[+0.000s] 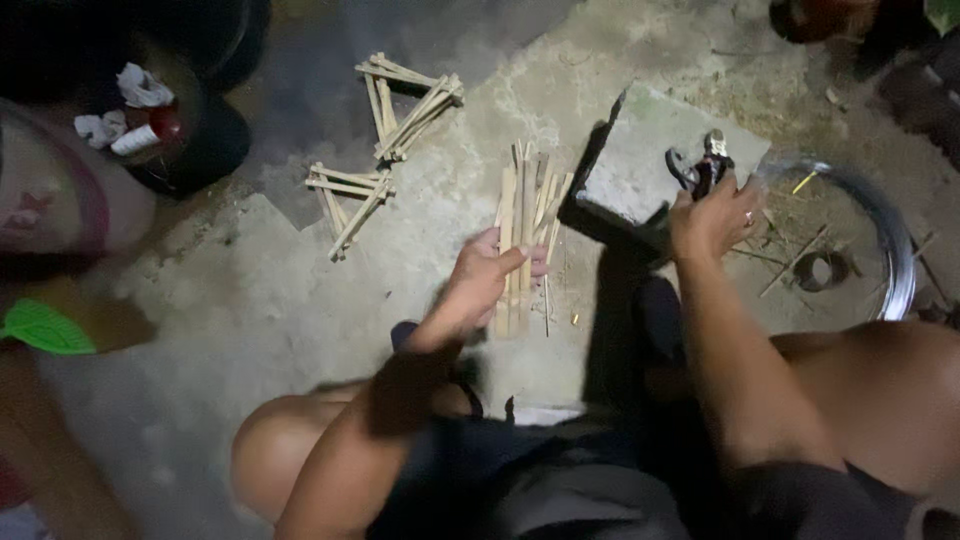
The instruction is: The person sits on the floor assembling small triangular frames from thin wooden sticks. They hold sticks together, hammer nails to join them, use pliers to grip or trim fasteners, and set completed triangular frames aside while stacking loose sticks.
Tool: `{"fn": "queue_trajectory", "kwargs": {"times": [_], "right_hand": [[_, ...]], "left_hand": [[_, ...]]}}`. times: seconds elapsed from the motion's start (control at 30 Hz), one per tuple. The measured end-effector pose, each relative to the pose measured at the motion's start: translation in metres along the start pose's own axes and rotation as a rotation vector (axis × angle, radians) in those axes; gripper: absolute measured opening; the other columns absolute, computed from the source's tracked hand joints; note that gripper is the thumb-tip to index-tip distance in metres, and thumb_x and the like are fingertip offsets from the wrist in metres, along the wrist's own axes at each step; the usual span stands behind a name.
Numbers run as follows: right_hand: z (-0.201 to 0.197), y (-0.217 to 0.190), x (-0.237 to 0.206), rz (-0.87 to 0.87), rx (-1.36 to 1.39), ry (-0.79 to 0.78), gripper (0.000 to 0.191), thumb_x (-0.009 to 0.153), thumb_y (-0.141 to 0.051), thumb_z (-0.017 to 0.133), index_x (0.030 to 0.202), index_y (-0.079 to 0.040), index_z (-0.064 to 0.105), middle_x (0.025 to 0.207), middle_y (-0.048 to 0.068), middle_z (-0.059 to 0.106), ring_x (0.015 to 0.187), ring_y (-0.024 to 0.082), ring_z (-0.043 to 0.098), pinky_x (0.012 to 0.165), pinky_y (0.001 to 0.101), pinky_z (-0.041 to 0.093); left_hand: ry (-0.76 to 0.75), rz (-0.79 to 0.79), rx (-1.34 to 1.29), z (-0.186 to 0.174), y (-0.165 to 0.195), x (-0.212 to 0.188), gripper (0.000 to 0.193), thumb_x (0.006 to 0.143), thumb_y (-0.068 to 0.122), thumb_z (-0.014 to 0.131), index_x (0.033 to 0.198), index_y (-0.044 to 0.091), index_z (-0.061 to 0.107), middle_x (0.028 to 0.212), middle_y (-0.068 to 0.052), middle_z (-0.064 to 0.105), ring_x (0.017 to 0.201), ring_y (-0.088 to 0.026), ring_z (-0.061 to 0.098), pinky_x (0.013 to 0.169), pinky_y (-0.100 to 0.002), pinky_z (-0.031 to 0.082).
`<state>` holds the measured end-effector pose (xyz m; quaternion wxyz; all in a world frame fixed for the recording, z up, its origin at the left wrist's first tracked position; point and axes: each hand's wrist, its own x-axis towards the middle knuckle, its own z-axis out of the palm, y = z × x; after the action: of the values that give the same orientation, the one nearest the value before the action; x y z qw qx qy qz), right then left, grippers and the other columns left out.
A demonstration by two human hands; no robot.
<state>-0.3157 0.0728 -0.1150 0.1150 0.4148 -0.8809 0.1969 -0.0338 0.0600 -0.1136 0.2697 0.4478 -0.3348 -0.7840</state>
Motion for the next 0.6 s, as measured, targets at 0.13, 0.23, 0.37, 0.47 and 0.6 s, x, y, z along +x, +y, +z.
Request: {"fn": "queue_trajectory", "kwargs": {"times": [0.13, 0.23, 0.37, 0.47, 0.6], "right_hand": [[-0.002, -0.038, -0.020, 0.003, 0.857, -0.444, 0.036, 0.101, -0.030, 0.074, 0.121, 0.000, 0.069, 0.114, 0.015, 0.070, 0.105, 0.027, 0.062, 0.095, 0.0403, 0.049], [-0.015, -0.068, -0.050, 0.301, 1.467, -1.185, 0.025, 0.099, -0.019, 0.067, 0.118, -0.003, 0.069, 0.095, 0.002, 0.070, 0.081, 0.013, 0.062, 0.075, 0.0294, 0.051], [-0.031, -0.086, -0.069, 0.268, 1.390, -1.248, 0.019, 0.099, -0.017, 0.065, 0.110, -0.002, 0.072, 0.093, 0.005, 0.072, 0.079, 0.014, 0.066, 0.072, 0.0287, 0.054], [-0.024, -0.086, -0.064, 0.455, 1.445, -1.185, 0.020, 0.100, -0.018, 0.061, 0.107, -0.002, 0.071, 0.093, 0.006, 0.074, 0.079, 0.016, 0.070, 0.072, 0.0296, 0.057], [-0.002, -0.069, -0.037, 0.248, 0.879, -0.830, 0.030, 0.108, -0.024, 0.060, 0.108, 0.003, 0.072, 0.090, 0.020, 0.072, 0.080, 0.024, 0.070, 0.075, 0.0387, 0.053]], "left_hand": [[-0.059, -0.009, -0.031, 0.002, -0.002, 0.005, 0.033, 0.101, 0.007, 0.057, 0.132, -0.004, 0.054, 0.110, -0.018, 0.073, 0.090, -0.023, 0.074, 0.077, -0.036, 0.062], [-0.072, -0.006, 0.038, 0.005, -0.010, 0.009, 0.031, 0.099, 0.007, 0.057, 0.129, -0.001, 0.058, 0.105, -0.016, 0.074, 0.087, -0.020, 0.074, 0.073, -0.032, 0.061], [0.017, 0.047, 0.175, 0.006, -0.020, 0.006, 0.023, 0.102, 0.009, 0.060, 0.120, -0.004, 0.065, 0.096, -0.013, 0.070, 0.080, -0.017, 0.069, 0.064, -0.031, 0.055], [0.056, 0.051, 0.220, 0.001, -0.018, 0.002, 0.019, 0.101, 0.009, 0.061, 0.115, -0.002, 0.067, 0.096, -0.008, 0.071, 0.078, -0.014, 0.065, 0.064, -0.028, 0.052], [0.081, -0.014, 0.171, -0.002, -0.016, 0.001, 0.018, 0.100, 0.011, 0.059, 0.113, 0.000, 0.064, 0.093, -0.008, 0.070, 0.075, -0.018, 0.069, 0.065, -0.030, 0.056]]}}
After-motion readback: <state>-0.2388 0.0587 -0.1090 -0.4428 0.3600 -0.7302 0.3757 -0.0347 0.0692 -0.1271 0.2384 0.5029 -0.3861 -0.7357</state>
